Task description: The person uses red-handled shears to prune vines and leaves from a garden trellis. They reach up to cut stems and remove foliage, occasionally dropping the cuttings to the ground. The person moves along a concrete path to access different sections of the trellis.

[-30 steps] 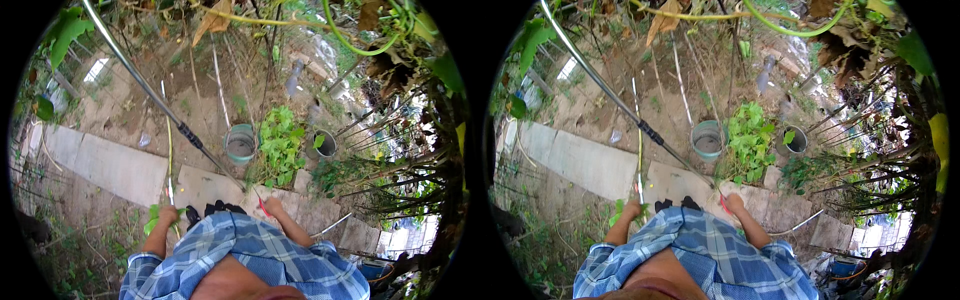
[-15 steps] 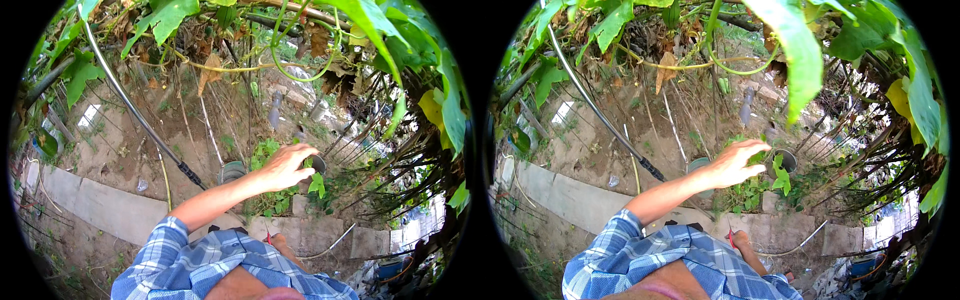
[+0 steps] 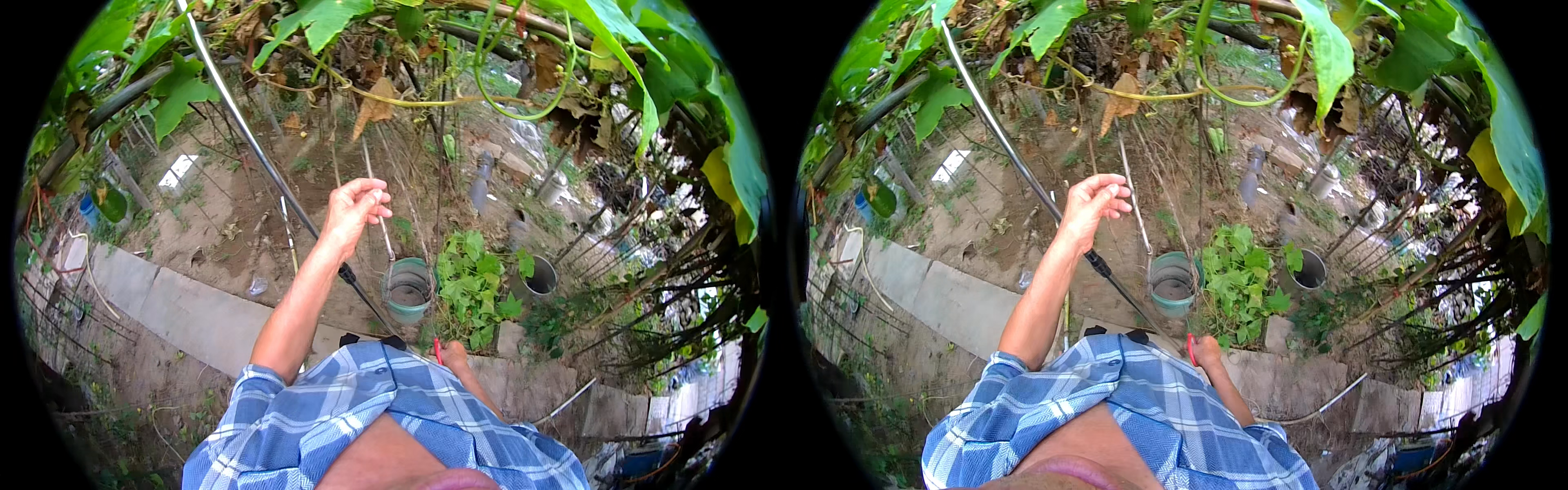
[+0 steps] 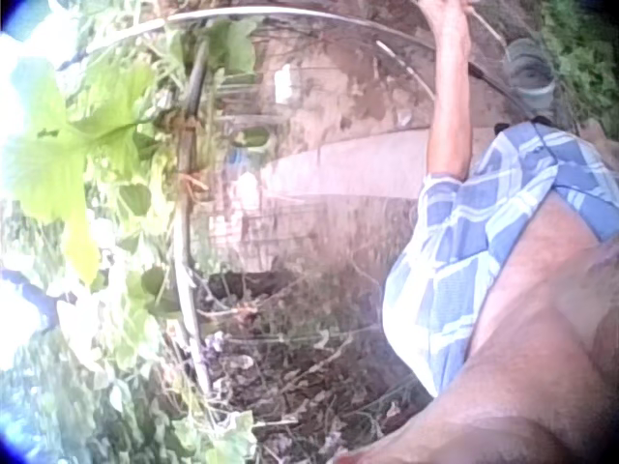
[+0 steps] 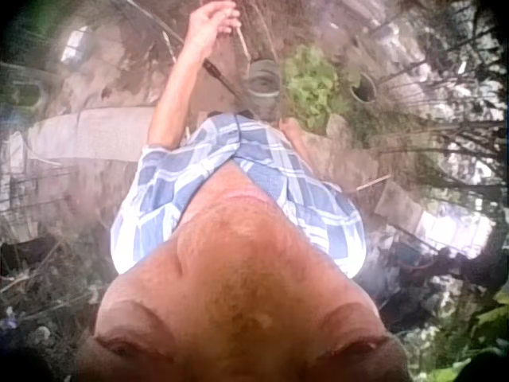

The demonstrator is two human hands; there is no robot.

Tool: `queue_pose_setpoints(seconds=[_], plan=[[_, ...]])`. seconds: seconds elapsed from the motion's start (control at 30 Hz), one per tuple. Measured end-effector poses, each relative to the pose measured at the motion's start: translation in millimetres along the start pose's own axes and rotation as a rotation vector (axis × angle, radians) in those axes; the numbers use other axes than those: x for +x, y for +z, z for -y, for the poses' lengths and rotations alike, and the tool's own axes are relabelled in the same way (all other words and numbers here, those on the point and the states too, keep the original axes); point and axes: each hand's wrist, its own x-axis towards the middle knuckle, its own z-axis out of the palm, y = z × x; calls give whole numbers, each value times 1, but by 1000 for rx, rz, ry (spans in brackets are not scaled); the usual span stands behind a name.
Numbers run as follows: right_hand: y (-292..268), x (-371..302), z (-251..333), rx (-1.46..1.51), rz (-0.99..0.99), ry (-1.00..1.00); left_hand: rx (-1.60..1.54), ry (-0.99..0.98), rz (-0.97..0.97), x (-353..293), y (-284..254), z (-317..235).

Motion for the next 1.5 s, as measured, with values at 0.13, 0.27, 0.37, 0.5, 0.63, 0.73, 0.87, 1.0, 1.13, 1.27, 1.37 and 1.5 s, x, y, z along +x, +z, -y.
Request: queue_pose_setpoints(seconds=[0.13, 0.27, 0.37, 0.5, 0.63, 0.73, 0.87, 1.0, 1.13, 1.27, 1.37, 1.5], plan=[[-8, 3, 16, 51, 33, -26, 225, 229, -48, 17, -12, -19], [-18, -4, 25, 120, -43, -129, 753, 697, 38, 49, 10, -57], [-49, -1, 48, 123, -39, -164, 910, 912, 62, 85, 39, -78], [-133, -11, 106, 634, -115, -242, 1096, 850, 140, 136, 77, -69], [-232, -7, 145, 597, -318, -379, 1129, 669, 167, 135, 96, -49], [-293, -12, 166, 521, -477, -461, 1088, 645, 114, 108, 101, -37], [-332, -22, 201, 428, -502, -500, 1045, 794, 4, 81, 96, -22], [-341, -42, 238, 234, -553, -501, 1113, 830, -40, 62, 89, -19], [-347, -55, 255, 269, -512, -462, 1099, 838, -51, 47, 93, -13], [-335, -61, 243, 219, -548, -497, 1095, 910, -78, 39, 85, -19], [-330, -69, 219, 233, -514, -394, 1130, 974, -73, 33, 79, -19], [-340, -94, 187, 173, -738, -337, 1168, 987, 6, 21, 83, -4]])
